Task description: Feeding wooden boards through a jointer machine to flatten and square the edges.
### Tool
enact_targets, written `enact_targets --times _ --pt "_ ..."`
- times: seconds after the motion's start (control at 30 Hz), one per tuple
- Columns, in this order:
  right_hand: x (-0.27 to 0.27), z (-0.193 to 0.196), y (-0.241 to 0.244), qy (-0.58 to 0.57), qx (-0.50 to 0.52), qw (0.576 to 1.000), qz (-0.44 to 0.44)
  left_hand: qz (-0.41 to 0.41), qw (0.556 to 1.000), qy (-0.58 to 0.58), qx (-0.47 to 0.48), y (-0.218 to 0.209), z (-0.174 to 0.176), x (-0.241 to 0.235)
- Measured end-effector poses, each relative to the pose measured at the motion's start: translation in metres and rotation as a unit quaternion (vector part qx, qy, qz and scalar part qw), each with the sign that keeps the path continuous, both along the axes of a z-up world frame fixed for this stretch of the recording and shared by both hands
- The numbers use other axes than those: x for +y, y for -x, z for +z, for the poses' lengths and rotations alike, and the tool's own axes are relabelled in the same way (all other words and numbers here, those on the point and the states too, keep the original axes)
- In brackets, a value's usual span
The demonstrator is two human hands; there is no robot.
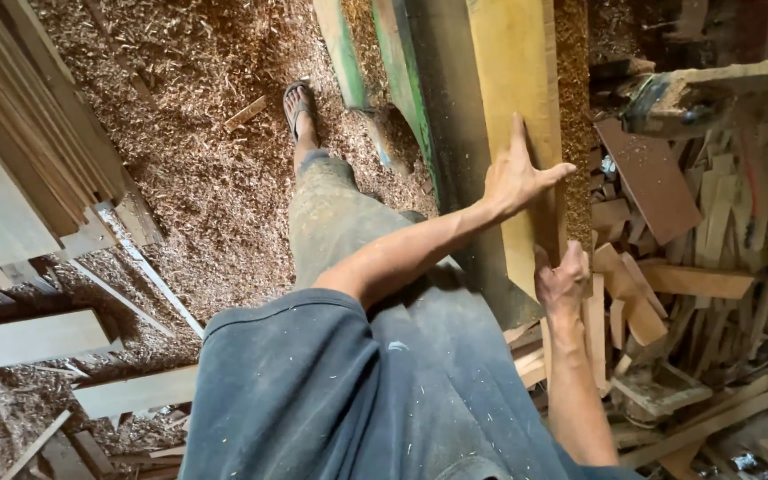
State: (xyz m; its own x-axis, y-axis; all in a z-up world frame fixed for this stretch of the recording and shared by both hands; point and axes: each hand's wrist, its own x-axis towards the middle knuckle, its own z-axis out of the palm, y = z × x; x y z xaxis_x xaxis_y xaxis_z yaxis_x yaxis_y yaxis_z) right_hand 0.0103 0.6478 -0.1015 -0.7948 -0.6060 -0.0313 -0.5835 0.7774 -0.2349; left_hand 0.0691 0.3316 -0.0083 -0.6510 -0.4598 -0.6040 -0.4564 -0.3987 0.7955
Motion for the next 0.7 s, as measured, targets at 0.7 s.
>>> enact_targets --times 0.7 --pt "-0.250 0.058 0.031 0.027 0.051 0.995 0.086 -0.009 0.996 0.079 -0.045 0.066 -0.025 -0.186"
